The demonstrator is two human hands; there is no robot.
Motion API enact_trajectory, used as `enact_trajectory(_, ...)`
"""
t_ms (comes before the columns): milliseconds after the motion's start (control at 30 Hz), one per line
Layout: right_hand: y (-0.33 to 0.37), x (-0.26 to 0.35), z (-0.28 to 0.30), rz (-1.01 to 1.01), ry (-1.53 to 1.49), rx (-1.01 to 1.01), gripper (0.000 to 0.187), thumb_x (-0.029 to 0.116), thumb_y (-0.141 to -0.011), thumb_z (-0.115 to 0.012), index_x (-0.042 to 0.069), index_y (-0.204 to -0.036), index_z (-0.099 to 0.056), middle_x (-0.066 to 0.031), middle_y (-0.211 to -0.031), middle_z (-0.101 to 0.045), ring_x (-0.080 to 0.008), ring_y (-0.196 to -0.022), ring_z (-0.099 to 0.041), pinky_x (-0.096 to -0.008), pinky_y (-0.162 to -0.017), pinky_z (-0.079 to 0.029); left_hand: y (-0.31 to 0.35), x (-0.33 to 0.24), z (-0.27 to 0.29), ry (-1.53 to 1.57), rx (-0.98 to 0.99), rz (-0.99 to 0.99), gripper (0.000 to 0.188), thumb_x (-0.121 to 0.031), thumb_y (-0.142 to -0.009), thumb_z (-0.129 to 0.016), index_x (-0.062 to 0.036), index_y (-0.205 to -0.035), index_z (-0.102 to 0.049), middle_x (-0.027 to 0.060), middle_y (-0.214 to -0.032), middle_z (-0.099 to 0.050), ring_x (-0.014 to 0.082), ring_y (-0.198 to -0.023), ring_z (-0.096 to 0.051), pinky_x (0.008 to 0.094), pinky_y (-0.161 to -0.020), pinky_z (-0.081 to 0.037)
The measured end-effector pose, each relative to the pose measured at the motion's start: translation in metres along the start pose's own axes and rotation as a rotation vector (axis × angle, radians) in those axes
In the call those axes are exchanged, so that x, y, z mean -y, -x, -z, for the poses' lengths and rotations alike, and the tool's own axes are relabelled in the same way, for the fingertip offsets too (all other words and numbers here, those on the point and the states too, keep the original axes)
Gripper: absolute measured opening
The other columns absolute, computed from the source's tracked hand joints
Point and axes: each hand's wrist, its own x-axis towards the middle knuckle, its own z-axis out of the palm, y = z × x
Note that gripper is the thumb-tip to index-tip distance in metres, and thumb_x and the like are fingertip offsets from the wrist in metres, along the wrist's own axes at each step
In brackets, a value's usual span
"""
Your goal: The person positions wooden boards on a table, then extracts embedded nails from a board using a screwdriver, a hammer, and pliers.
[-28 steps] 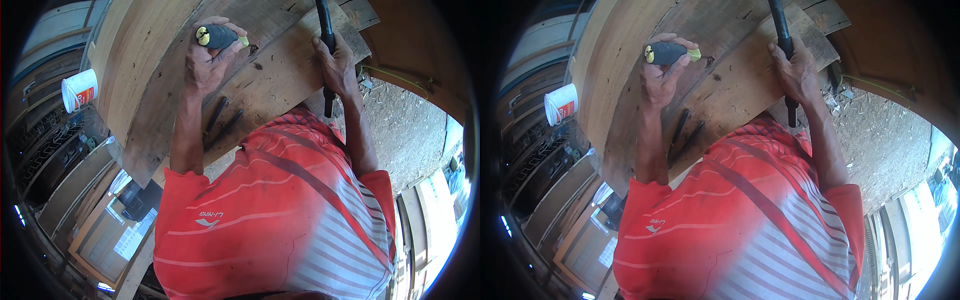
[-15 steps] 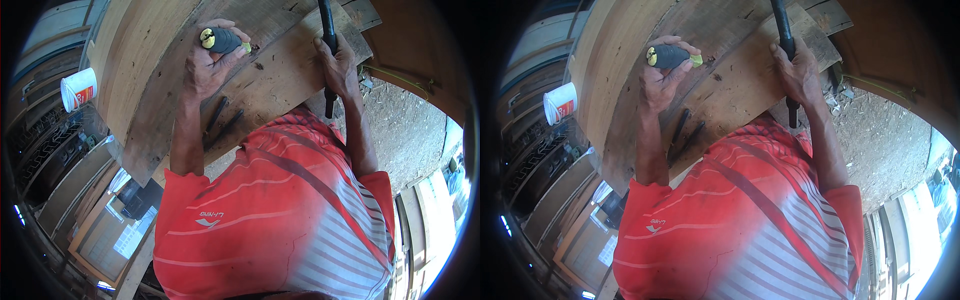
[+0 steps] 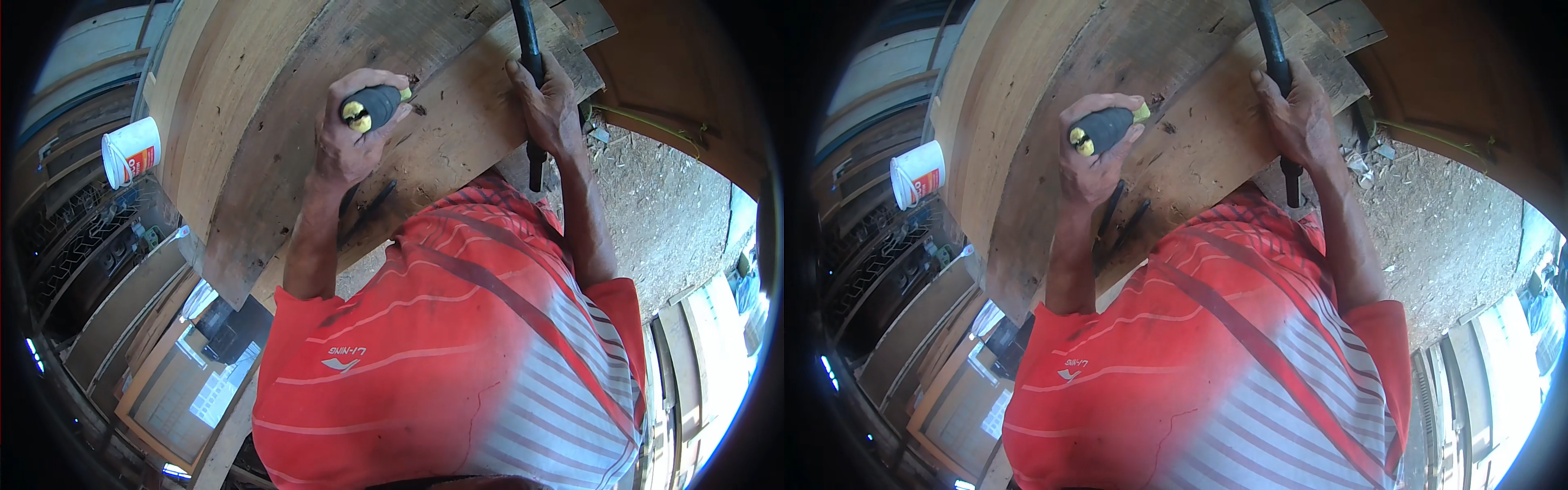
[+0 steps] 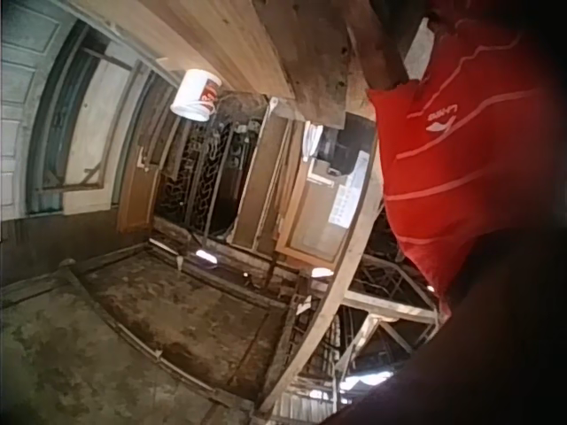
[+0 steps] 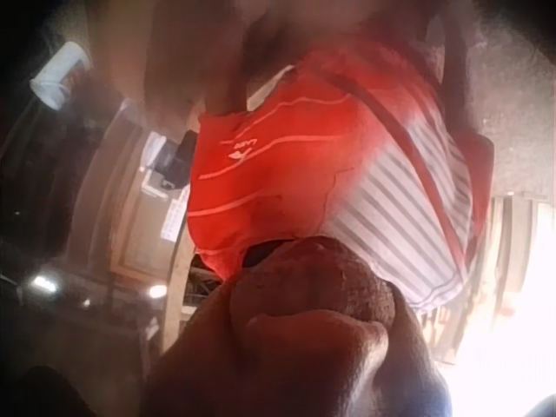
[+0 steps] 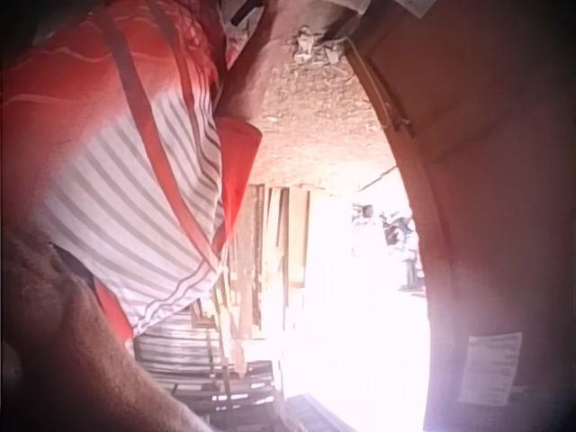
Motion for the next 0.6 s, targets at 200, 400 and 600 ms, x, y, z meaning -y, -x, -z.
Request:
enact_trajectory(200,-0.001,-0.004,0.001,0.016,0.006,-0.022,0.046,0.047,-0.100,-0.066,0.001,-0.105,-0.063,-0.0125,-0.079,-0.063,-0.0228,-0.077,-0.062,-0.0390,-0.074,-0.051,0.022,-0.001,-0.033,0.019,-0.356,0.098,0.046,0.009,-0.094,-0.067,-0.0019,-0.130,-0.040,0.0195,-0.119,-0.066,0.0265,-0.110,-0.068,0.0401,-0.098,-0.056)
enact_trajectory(400,-0.001,-0.001,-0.002,0.027,-0.003,-0.009,0.047,0.048,-0.100,-0.066,0.002,-0.101,-0.063,-0.0116,-0.078,-0.062,-0.0220,-0.076,-0.061,-0.0389,-0.073,-0.050,0.017,0.005,-0.039,0.008,-0.604,0.131,0.040,0.003,-0.099,-0.065,-0.0020,-0.130,-0.040,0.0195,-0.119,-0.066,0.0244,-0.110,-0.067,0.0390,-0.100,-0.055)
enact_trajectory(600,-0.002,-0.004,-0.001,0.023,0.008,-0.008,0.045,0.047,-0.100,-0.067,0.002,-0.105,-0.064,-0.0101,-0.077,-0.062,-0.0209,-0.075,-0.061,-0.0383,-0.071,-0.050,0.019,0.011,-0.023,0.276,-0.571,0.228,0.040,0.001,-0.098,-0.068,-0.0026,-0.129,-0.044,0.0182,-0.115,-0.068,0.0257,-0.108,-0.069,0.0427,-0.097,-0.061)
